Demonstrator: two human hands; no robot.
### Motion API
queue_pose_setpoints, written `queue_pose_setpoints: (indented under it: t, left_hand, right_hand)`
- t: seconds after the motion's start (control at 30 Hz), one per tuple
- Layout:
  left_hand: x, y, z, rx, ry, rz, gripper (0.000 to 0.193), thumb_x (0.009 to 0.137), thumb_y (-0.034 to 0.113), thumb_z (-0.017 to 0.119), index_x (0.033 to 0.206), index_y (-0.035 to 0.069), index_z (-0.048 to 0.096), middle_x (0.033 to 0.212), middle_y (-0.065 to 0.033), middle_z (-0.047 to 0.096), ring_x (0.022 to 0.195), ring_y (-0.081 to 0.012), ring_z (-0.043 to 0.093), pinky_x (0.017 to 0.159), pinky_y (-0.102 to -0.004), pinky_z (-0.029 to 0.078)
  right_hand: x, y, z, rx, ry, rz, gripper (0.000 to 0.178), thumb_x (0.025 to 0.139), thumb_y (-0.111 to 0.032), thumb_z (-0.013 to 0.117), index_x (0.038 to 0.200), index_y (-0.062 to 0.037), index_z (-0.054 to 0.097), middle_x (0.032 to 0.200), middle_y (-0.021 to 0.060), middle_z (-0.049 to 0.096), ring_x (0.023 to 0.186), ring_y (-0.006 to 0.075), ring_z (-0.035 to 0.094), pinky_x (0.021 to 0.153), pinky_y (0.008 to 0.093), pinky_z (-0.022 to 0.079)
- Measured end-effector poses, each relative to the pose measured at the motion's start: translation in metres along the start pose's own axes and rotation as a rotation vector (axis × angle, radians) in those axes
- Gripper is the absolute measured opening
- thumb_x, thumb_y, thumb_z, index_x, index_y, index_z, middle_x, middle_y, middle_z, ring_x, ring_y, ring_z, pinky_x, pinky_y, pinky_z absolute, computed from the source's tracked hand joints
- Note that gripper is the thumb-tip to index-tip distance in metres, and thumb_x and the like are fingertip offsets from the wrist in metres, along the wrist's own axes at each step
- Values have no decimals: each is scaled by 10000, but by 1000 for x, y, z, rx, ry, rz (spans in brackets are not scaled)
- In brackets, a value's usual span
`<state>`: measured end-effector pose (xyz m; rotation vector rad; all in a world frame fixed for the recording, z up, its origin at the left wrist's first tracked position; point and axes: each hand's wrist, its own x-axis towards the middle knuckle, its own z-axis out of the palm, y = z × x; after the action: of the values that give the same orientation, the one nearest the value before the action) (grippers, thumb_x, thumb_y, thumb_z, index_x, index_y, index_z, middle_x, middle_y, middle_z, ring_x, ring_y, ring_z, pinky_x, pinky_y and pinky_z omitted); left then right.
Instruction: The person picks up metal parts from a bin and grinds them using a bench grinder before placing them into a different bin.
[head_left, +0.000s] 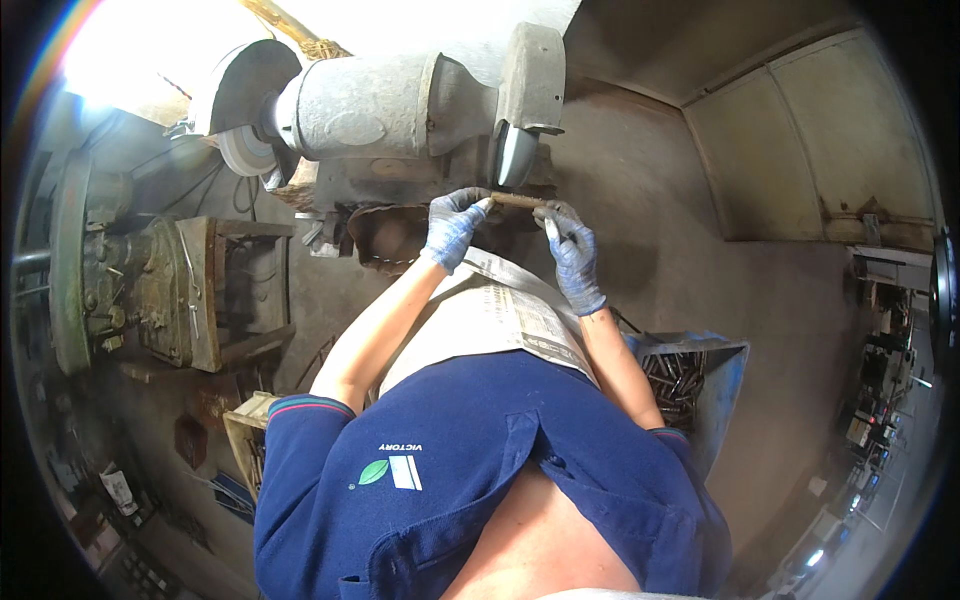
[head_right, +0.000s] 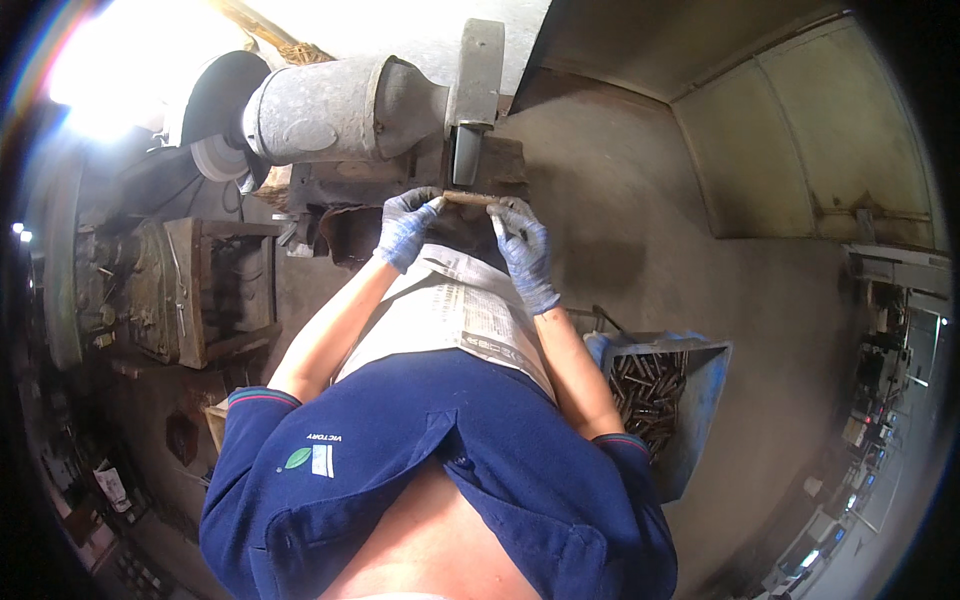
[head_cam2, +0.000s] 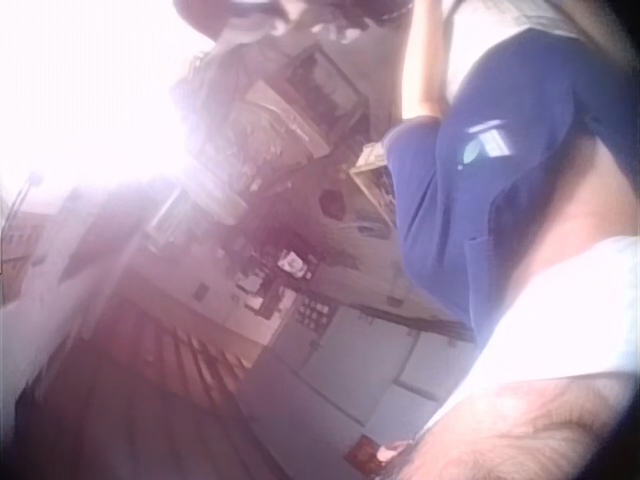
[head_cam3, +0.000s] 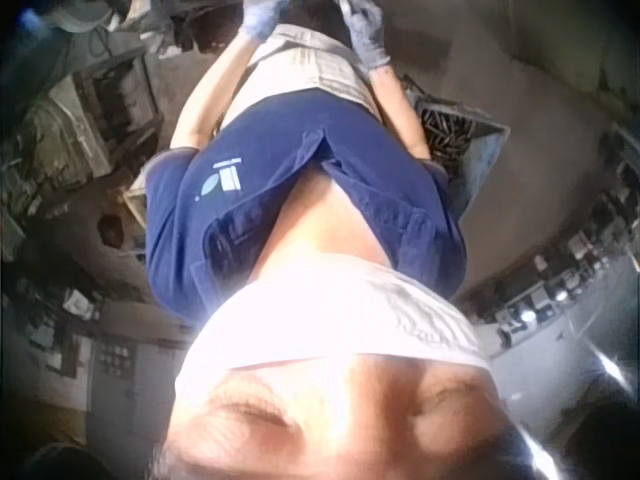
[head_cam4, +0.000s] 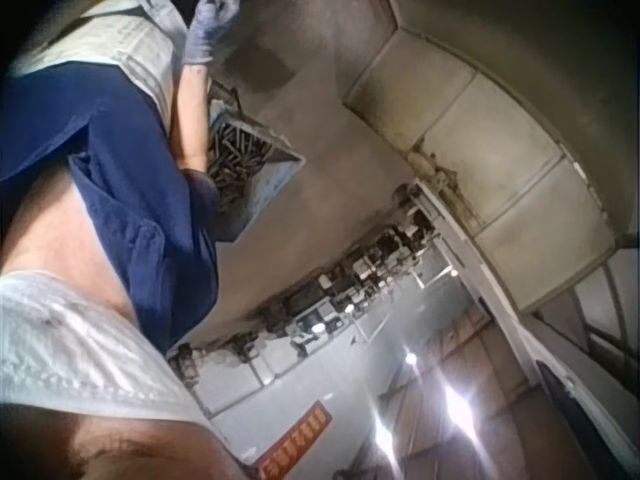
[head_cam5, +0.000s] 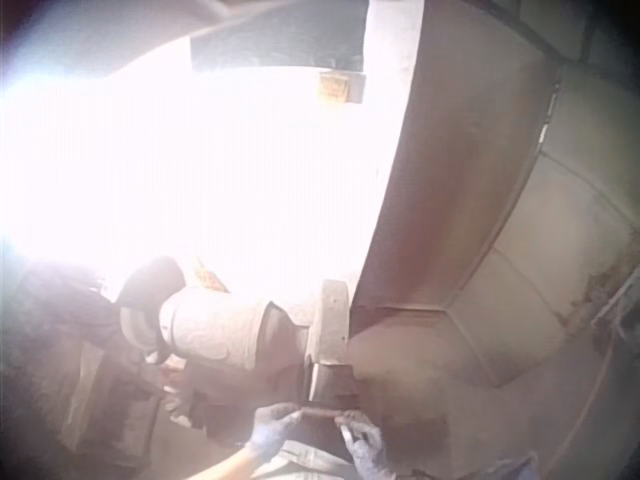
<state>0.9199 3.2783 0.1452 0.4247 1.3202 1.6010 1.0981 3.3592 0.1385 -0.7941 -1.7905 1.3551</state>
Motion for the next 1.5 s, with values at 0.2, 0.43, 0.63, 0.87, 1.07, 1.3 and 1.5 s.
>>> queue_pose_setpoints:
  t: [0.2, 0.43, 0.63, 0.87, 1.07, 1.3, 1.5]
  left_hand:
    - [12, -11, 24, -156, 78, -81, 84, 839, 31, 602, 889, -27, 637, 789, -77, 656, 665, -150, 618, 632, -248, 517]
    - [19, -17, 5, -32, 124, -2, 83, 837, 44, 603, 878, -12, 650, 763, -66, 660, 627, -104, 610, 504, -213, 465]
    - [28, -19, -29, -116, 145, -25, 78, 843, 23, 585, 883, -28, 629, 771, -86, 650, 638, -132, 616, 544, -256, 519]
    - [25, -12, -8, 67, 146, -17, 100, 836, 51, 601, 883, -24, 648, 749, -70, 657, 610, -101, 599, 514, -210, 465]
    - [36, -27, 8, 74, 141, -52, 100, 813, 54, 643, 868, -29, 657, 749, -44, 650, 612, -90, 560, 570, -222, 451]
    - [33, -13, -15, 36, 185, -51, 88, 823, 35, 615, 861, -34, 654, 756, -64, 656, 625, -98, 575, 564, -228, 457]
    - [35, -13, -34, 83, 224, -24, 82, 829, 30, 607, 864, -30, 651, 763, -61, 656, 654, -85, 567, 616, -217, 458]
  right_hand:
    - [5, 3, -11, 91, 44, 148, 185, 893, -92, 541, 1005, 20, 636, 1024, 113, 634, 951, 186, 599, 893, 320, 466]
    - [8, 14, 16, 231, 124, 182, 146, 855, -94, 600, 954, -8, 664, 919, 70, 659, 856, 131, 589, 802, 278, 457]
    - [15, 18, 45, 288, 95, 248, 155, 835, -111, 636, 943, -6, 674, 887, 51, 679, 799, 84, 583, 742, 252, 459]
    - [12, 28, 24, 266, 50, 309, 214, 889, -133, 566, 994, 42, 630, 983, 133, 646, 915, 191, 615, 881, 317, 480]
    - [11, 37, 5, 267, 122, 351, 188, 880, -141, 582, 921, 29, 650, 914, 109, 657, 866, 172, 625, 853, 299, 488]
    - [14, 34, 37, 407, 98, 316, 164, 844, -137, 637, 939, -10, 679, 873, 44, 678, 789, 87, 589, 746, 241, 459]
    - [15, 26, 53, 452, 59, 303, 186, 861, -134, 613, 983, -3, 665, 925, 78, 676, 847, 117, 612, 802, 265, 475]
